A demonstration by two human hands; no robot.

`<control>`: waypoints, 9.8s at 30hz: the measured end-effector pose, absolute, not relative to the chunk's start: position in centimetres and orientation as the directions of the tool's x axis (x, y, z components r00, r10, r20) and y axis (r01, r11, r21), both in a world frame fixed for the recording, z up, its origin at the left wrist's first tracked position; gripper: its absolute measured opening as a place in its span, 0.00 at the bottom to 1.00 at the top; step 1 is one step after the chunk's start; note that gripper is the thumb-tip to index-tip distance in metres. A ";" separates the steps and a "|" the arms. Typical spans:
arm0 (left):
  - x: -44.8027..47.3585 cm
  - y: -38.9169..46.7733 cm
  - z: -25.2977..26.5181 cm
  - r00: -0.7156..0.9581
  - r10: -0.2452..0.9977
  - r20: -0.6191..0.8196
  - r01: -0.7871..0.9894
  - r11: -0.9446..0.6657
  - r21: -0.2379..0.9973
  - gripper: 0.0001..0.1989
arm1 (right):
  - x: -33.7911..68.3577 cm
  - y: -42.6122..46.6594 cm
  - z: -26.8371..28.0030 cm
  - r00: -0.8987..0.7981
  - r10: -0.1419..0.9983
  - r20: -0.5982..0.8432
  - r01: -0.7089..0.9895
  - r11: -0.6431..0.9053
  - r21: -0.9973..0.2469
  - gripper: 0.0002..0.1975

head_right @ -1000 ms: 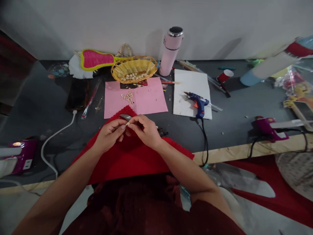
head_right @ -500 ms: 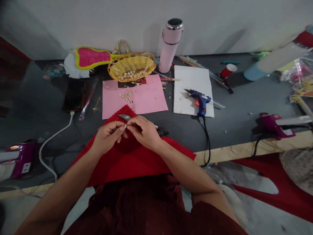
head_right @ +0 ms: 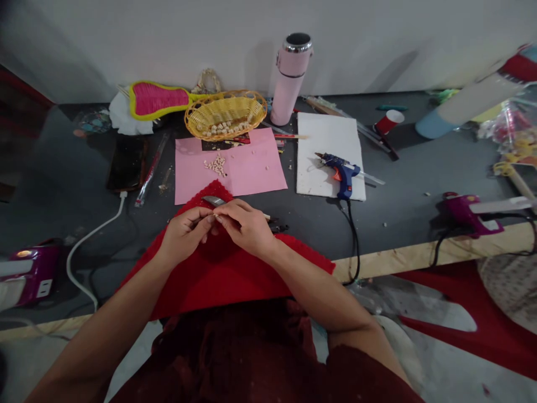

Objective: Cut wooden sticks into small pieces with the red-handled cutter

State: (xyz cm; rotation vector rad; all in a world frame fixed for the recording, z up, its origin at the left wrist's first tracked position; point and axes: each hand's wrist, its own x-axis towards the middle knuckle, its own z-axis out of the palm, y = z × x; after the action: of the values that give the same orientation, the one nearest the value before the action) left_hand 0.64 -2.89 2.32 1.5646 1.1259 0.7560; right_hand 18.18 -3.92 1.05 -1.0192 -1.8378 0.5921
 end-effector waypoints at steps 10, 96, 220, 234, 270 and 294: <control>0.6 -3.2 2.1 0.365 0.931 -0.010 0.260 -0.091 0.961 0.10 | 18.2 -4.1 1.5 -0.189 0.872 0.451 0.402 0.488 -0.775 0.04; 0.6 -3.9 1.9 0.321 0.880 0.351 0.541 -0.475 0.694 0.03 | 18.4 -4.5 2.6 -0.176 0.967 0.182 0.330 0.232 -0.915 0.08; -0.3 -1.9 1.4 0.043 0.998 0.045 -0.065 -0.042 0.997 0.09 | 21.5 -5.1 2.1 -0.416 0.894 0.167 0.787 0.445 -0.427 0.27; -0.7 -2.5 2.7 0.160 0.963 0.216 0.319 -0.258 0.912 0.11 | 21.0 -5.6 2.5 -0.332 0.932 0.147 0.844 0.363 -0.395 0.21; -0.5 -2.6 2.4 0.173 0.938 0.302 0.446 -0.348 0.825 0.10 | 20.9 -5.1 1.9 -0.360 0.916 0.179 0.817 0.402 -0.414 0.24; -0.8 -2.4 2.3 0.260 0.914 0.311 0.443 -0.399 0.803 0.13 | 21.2 -4.7 1.6 -0.402 0.898 0.179 0.825 0.440 -0.356 0.25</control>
State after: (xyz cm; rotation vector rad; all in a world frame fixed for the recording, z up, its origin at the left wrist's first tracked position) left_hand -0.76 -2.43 2.25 1.9579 1.2251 1.0551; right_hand 21.16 -4.74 1.63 -1.4704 -2.3553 0.3002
